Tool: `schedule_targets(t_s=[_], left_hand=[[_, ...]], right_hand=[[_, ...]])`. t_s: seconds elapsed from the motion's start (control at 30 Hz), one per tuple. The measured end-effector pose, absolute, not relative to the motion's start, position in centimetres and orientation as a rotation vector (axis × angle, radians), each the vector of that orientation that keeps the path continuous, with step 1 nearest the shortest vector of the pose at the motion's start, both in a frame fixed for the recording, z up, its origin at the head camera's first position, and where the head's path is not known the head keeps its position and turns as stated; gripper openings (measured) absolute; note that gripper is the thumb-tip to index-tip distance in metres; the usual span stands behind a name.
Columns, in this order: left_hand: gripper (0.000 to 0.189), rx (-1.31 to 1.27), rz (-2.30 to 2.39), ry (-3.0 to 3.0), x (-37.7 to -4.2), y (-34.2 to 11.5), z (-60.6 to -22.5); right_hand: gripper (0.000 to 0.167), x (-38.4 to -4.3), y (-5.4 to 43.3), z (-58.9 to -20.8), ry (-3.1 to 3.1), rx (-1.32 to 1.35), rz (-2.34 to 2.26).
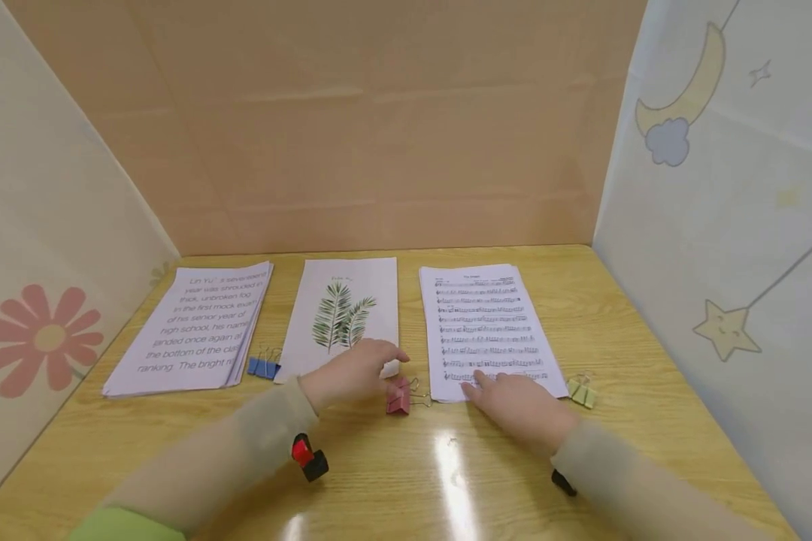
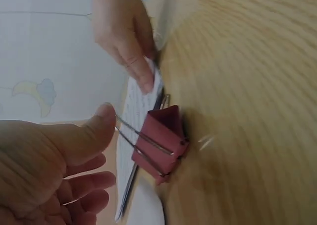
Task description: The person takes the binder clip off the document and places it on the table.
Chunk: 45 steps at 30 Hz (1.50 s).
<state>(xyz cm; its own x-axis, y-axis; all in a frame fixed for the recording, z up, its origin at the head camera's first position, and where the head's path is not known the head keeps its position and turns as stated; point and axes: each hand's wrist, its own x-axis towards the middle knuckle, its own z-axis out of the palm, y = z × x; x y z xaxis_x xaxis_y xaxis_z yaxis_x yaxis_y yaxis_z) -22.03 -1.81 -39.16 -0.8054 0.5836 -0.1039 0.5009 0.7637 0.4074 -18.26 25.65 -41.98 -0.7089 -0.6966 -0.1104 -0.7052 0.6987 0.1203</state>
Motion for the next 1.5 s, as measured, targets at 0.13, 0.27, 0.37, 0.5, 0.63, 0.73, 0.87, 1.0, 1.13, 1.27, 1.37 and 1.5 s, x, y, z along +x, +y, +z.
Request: schedule_targets(t_s=[0.13, 0.27, 0.37, 0.5, 0.63, 0.73, 0.87, 1.0, 1.13, 1.27, 1.37, 1.5], left_hand=[[0.059, 0.981, 0.358, 2.778, -21.2, -1.4, -40.3], [0.033, 1.059, 0.339, 2.786, -21.1, -0.8, -40.9], [0.019, 1.107, 0.29, 2.791, -21.1, 0.1, -40.7], [0.022, 1.126, 0.194, 2.818, -21.7, 1.5, -40.5], [0.018, 1.091, 0.134, 2.87, -23.3, 2.6, -40.4], [0.015, 1.01, 0.107, 2.916, -24.6, 3.0, -40.3], [0.011, 0.881, 0.134, 2.948, -26.1, 3.3, -40.3], [0.009, 0.819, 0.187, 2.96, -27.1, 3.5, -40.2], [0.009, 0.796, 0.227, 2.976, -27.8, 3.5, -40.2], [0.01, 0.762, 0.249, 2.98, -28.2, 3.4, -40.5], [0.018, 0.742, 0.254, 2.975, -28.3, 3.4, -40.7], [0.023, 0.728, 0.291, 2.971, -28.3, 3.4, -40.8]], right_hand=[[0.044, -19.2, 26.3, -42.1, 2.86, -1.131, 0.211], [0.045, -19.8, 27.0, -42.3, 2.88, -1.122, 0.196], [0.046, -20.1, 27.6, -42.1, 2.887, -1.097, 0.194], [0.05, -20.4, 28.3, -42.0, 2.881, -1.039, 0.185], [0.05, -20.7, 28.8, -42.0, 2.882, -1.039, 0.175], [0.048, -20.8, 29.0, -42.0, 2.886, -1.052, 0.165], [0.046, -20.8, 29.1, -42.0, 2.887, -1.062, 0.158], [0.045, -20.9, 29.2, -42.0, 2.884, -1.06, 0.151], [0.044, -20.9, 29.1, -41.9, 2.886, -1.051, 0.142], [0.043, -20.9, 29.0, -41.9, 2.888, -1.063, 0.139], [0.043, -20.9, 29.0, -41.9, 2.894, -1.09, 0.152], [0.043, -21.4, 29.3, -42.0, 2.911, -1.086, 0.16]])
